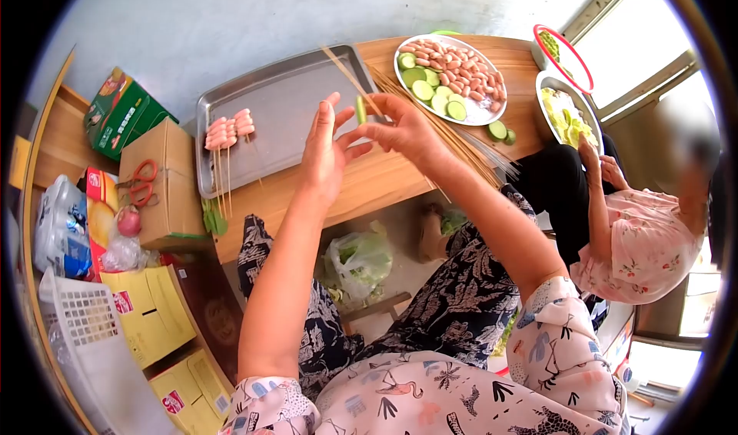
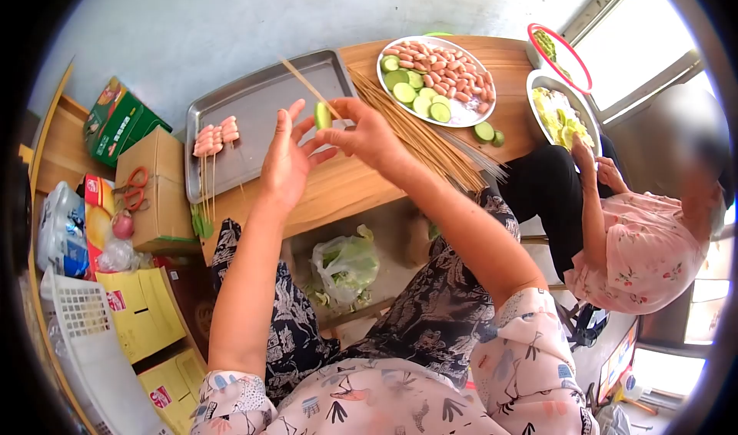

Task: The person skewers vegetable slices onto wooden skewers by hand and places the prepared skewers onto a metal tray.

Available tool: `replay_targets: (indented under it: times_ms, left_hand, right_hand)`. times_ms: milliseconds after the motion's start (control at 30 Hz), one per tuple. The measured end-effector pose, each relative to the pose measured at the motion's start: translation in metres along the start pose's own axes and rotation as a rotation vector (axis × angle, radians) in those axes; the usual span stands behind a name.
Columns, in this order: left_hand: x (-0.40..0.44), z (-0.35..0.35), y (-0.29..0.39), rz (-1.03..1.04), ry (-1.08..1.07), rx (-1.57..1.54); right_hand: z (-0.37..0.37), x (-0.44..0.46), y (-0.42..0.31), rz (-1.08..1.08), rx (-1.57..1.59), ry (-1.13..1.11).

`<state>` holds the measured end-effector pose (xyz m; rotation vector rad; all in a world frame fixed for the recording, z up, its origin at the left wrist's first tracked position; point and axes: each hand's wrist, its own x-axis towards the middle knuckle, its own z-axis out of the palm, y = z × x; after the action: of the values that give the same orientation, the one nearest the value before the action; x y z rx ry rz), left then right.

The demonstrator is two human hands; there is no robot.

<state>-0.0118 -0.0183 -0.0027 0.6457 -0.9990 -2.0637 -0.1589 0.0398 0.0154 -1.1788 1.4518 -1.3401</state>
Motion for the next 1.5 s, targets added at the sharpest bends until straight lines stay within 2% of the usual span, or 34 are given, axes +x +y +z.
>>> replay_targets:
  times_ms: [100,167,400,533,600,633,700,733,800,933,1100,1333,1400,1500]
  left_hand:
    - [-0.002,-0.007,0.001,-0.011,-0.003,-0.078]
    - [-0.001,-0.01,0.007,-0.036,0.05,-0.104]
    - [0.018,-0.039,0.038,-0.026,-0.089,-0.375]
    - [0.022,-0.052,0.051,0.006,-0.118,-0.469]
    - [0.024,-0.062,0.054,-0.004,-0.307,-0.522]
    - [0.024,-0.063,0.054,-0.002,-0.304,-0.52]
    - [0.021,-0.063,0.056,0.005,-0.113,-0.493]
    - [0.02,-0.062,0.058,0.007,-0.108,-0.492]
    - [0.021,-0.059,0.061,-0.013,0.037,-0.58]
    - [0.024,-0.065,0.062,-0.015,0.028,-0.647]
    - [0.023,-0.067,0.06,0.003,-0.154,-0.6]
    - [0.023,-0.068,0.059,0.016,-0.178,-0.583]
    - [0.022,-0.065,0.06,0.03,-0.065,-0.513]
    - [0.02,-0.062,0.061,0.017,0.045,-0.489]
  right_hand:
    - [0.027,-0.009,0.01,-0.048,-0.023,0.03]
    - [0.03,-0.013,0.002,-0.006,-0.018,0.033]
    - [0.016,-0.022,-0.027,0.139,0.347,-0.024]
    - [0.014,-0.035,-0.037,0.124,0.141,-0.191]
    - [0.018,-0.046,-0.044,0.237,0.096,-0.278]
    - [0.021,-0.051,-0.046,0.236,0.098,-0.282]
    - [0.024,-0.059,-0.047,0.285,0.13,-0.361]
    - [0.026,-0.062,-0.048,0.277,0.076,-0.375]
    - [0.031,-0.068,-0.044,0.3,0.087,-0.401]
    - [0.037,-0.072,-0.041,0.328,0.056,-0.438]
    - [0.037,-0.071,-0.043,0.338,0.033,-0.415]
    - [0.033,-0.066,-0.034,0.304,0.11,-0.32]
    - [0.028,-0.061,-0.033,0.253,0.117,-0.203]
    - [0.014,-0.052,-0.031,0.184,0.124,-0.183]
